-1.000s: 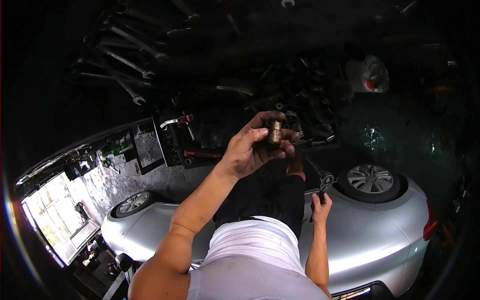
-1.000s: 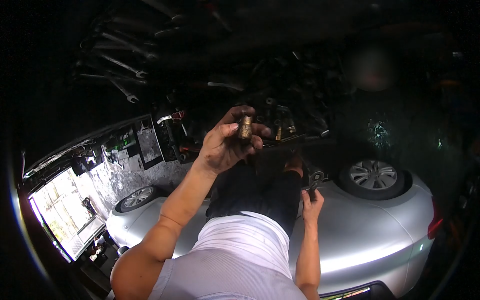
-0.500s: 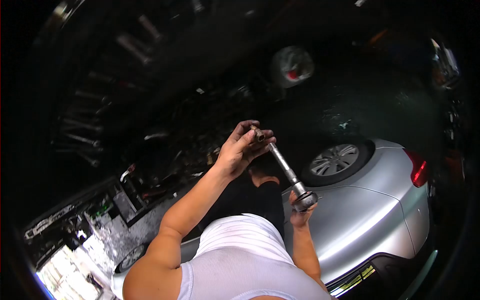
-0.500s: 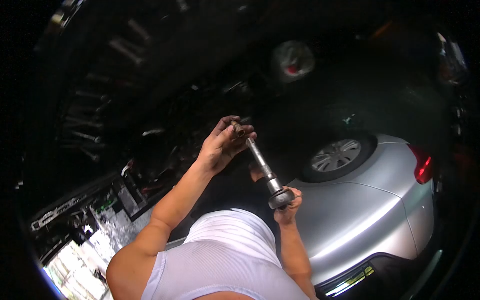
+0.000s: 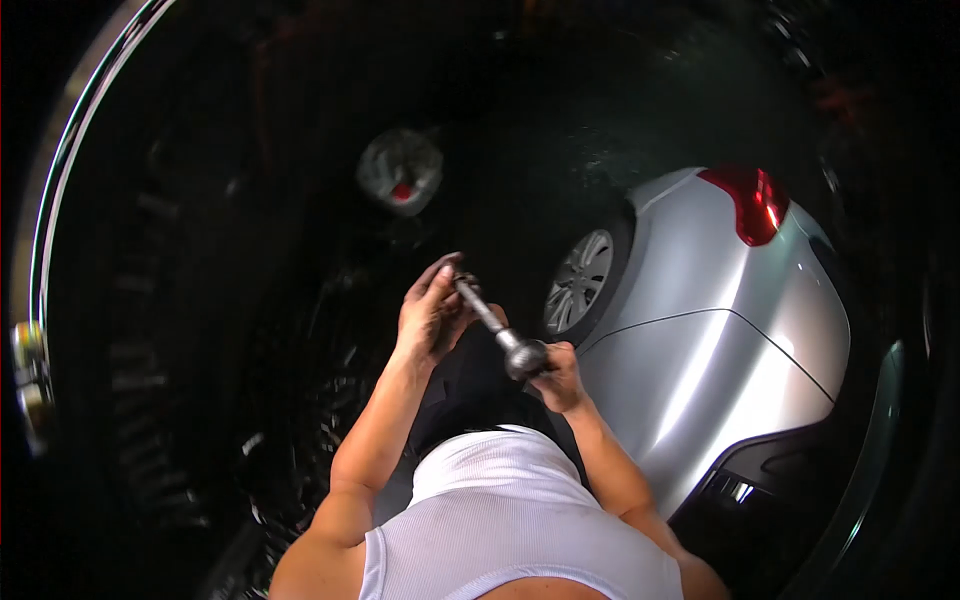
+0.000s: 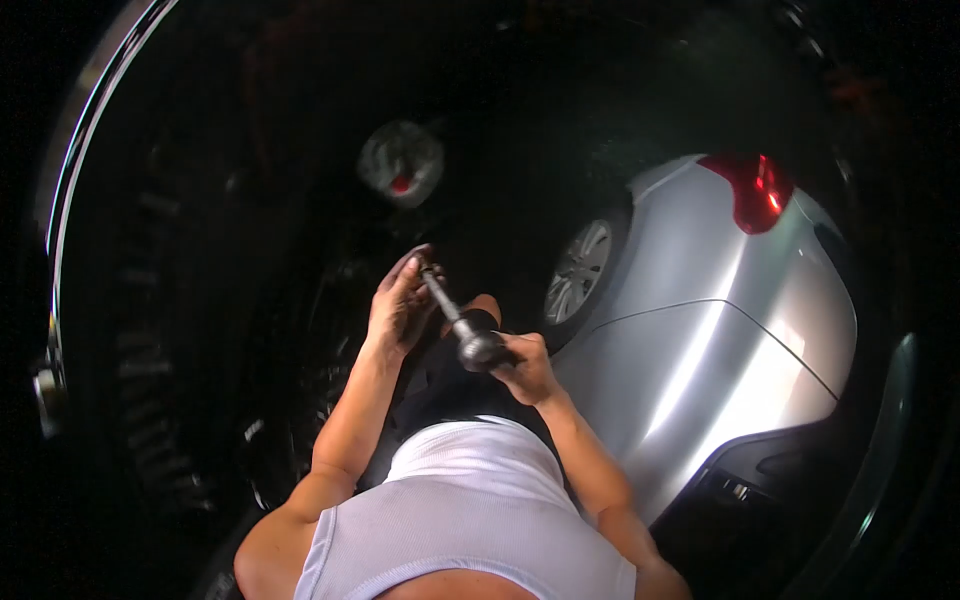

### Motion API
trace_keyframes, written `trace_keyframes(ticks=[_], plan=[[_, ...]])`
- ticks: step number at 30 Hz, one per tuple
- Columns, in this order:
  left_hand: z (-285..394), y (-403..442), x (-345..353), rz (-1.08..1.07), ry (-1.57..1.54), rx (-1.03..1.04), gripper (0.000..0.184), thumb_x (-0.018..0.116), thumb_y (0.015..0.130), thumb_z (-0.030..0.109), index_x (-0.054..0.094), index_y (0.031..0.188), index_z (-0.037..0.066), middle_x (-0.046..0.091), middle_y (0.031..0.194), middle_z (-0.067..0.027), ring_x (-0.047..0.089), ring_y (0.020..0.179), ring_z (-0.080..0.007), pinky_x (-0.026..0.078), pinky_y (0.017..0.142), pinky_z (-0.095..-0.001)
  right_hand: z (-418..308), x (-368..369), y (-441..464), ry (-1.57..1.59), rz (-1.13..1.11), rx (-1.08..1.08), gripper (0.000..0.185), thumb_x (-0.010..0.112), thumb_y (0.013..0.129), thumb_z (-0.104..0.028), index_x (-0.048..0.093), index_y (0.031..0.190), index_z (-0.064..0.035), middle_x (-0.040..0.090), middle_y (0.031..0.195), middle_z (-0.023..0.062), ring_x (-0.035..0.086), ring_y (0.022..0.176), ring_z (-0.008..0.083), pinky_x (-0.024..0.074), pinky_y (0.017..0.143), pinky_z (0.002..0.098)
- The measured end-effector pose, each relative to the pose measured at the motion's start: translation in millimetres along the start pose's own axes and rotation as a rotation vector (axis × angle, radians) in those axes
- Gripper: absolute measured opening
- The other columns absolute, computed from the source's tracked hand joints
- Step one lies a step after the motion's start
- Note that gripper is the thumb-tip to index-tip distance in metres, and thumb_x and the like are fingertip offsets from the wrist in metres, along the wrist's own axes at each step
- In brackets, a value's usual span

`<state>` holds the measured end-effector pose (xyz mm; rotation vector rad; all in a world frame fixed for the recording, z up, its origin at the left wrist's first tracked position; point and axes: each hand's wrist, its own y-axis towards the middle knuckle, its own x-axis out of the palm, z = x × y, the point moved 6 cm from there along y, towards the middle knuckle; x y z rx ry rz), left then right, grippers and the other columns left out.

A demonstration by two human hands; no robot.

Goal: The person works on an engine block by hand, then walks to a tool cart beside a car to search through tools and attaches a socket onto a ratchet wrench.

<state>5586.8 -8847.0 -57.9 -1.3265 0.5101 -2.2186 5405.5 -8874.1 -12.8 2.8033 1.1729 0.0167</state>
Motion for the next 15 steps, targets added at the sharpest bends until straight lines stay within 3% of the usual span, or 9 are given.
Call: trace_keyframes(ticks=[2, 4, 7, 8, 10, 12, 14, 15], plan=[[-2.9, 40.1, -0.5, 0.097, 0.113, 0.045, 0.038, 0.062, 0.093, 0.025, 0.056, 0.123, 0.003, 0.063, 0.099, -0.0082, 0.063, 0.089, -0.0161, 0.051, 0.081, -0.0287, 20.0, -23.1, 20.9, -0.042, 0.017, 0.075, 0.04, 0.069, 0.084, -0.041, 0.063, 0.086, -0.0013, 0.06, 0.068, 0.0069, 0.056, 0.058, 0.0135, 0.042, 0.055, 0.0281], [-4.2, 84.2, 5.7, 0.14, 0.15, 0.05, 0.036, 0.062, 0.093, 0.023, 0.055, 0.123, 0.004, 0.063, 0.092, -0.0063, 0.063, 0.085, -0.0155, 0.053, 0.075, -0.029, 26.7, -49.9, 56.1, -0.034, -0.016, 0.136, 0.042, 0.068, 0.084, -0.036, 0.054, 0.106, -0.0026, 0.054, 0.064, 0.006, 0.053, 0.061, 0.0131, 0.0415, 0.062, 0.0276], [-13.8, 161.9, 16.1, 0.212, 0.124, 0.022, 0.024, 0.062, 0.091, 0.023, 0.06, 0.108, 0.006, 0.062, 0.083, -0.0032, 0.06, 0.075, -0.0139, 0.047, 0.066, -0.0255, 51.6, -97.9, 112.6, -0.012, 0.033, 0.081, 0.052, 0.063, 0.086, -0.032, 0.043, 0.127, -0.0063, 0.054, 0.071, 0.0043, 0.053, 0.066, 0.0127, 0.0416, 0.067, 0.0266], [-14.5, 191.2, 29.8, 0.254, 0.135, 0.017, 0.02, 0.061, 0.09, 0.024, 0.061, 0.1, 0.007, 0.06, 0.078, -0.0023, 0.059, 0.07, -0.0131, 0.046, 0.06, -0.0252, 62.1, -120.4, 132.0, 0.009, 0.004, 0.125, 0.057, 0.061, 0.087, -0.031, 0.04, 0.134, -0.0075, 0.059, 0.079, 0.0055, 0.057, 0.075, 0.0139, 0.0445, 0.074, 0.0279], [-10.6, 256.2, 41.9, 0.283, 0.245, -0.009, 0.017, 0.058, 0.09, 0.026, 0.057, 0.089, 0.009, 0.055, 0.072, -0.0013, 0.054, 0.062, -0.0124, 0.041, 0.051, -0.0253, 69.8, -161.5, 179.8, 0.192, 0.008, 0.155, 0.06, 0.061, 0.088, -0.033, 0.04, 0.138, -0.0059, 0.062, 0.105, 0.0099, 0.058, 0.098, 0.0165, 0.0429, 0.092, 0.0326], [-9.2, 326.9, 72.4, 0.231, 0.415, -0.062, 0.022, 0.054, 0.091, 0.027, 0.051, 0.075, 0.011, 0.047, 0.062, 0.0001, 0.044, 0.047, -0.0124, 0.03, 0.038, -0.0262, 70.0, -205.6, 226.4, 0.048, 0.046, 0.123, 0.063, 0.066, 0.087, -0.038, 0.043, 0.137, -0.0072, 0.061, 0.107, 0.0078, 0.057, 0.103, 0.0172, 0.0436, 0.092, 0.0321], [3.7, 372.5, 113.7, 0.247, 0.622, -0.045, 0.022, 0.055, 0.09, 0.027, 0.052, 0.076, 0.01, 0.047, 0.06, -0.0006, 0.043, 0.043, -0.0138, 0.03, 0.037, -0.0258, 73.1, -249.3, 262.1, 0.026, 0.009, 0.174, 0.066, 0.07, 0.085, -0.041, 0.044, 0.136, -0.0077, 0.06, 0.111, 0.0078, 0.056, 0.105, 0.0191, 0.0417, 0.095, 0.0317], [6.9, 395.1, 140.9, 0.192, 0.669, -0.069, 0.027, 0.056, 0.089, 0.031, 0.051, 0.075, 0.009, 0.045, 0.057, -0.0023, 0.044, 0.041, -0.0144, 0.03, 0.035, -0.0276, 79.4, -270.7, 277.3, 0.082, -0.028, 0.321, 0.069, 0.07, 0.083, -0.047, 0.044, 0.136, -0.0089, 0.051, 0.127, 0.0113, 0.047, 0.122, 0.0201, 0.0317, 0.106, 0.0328]])
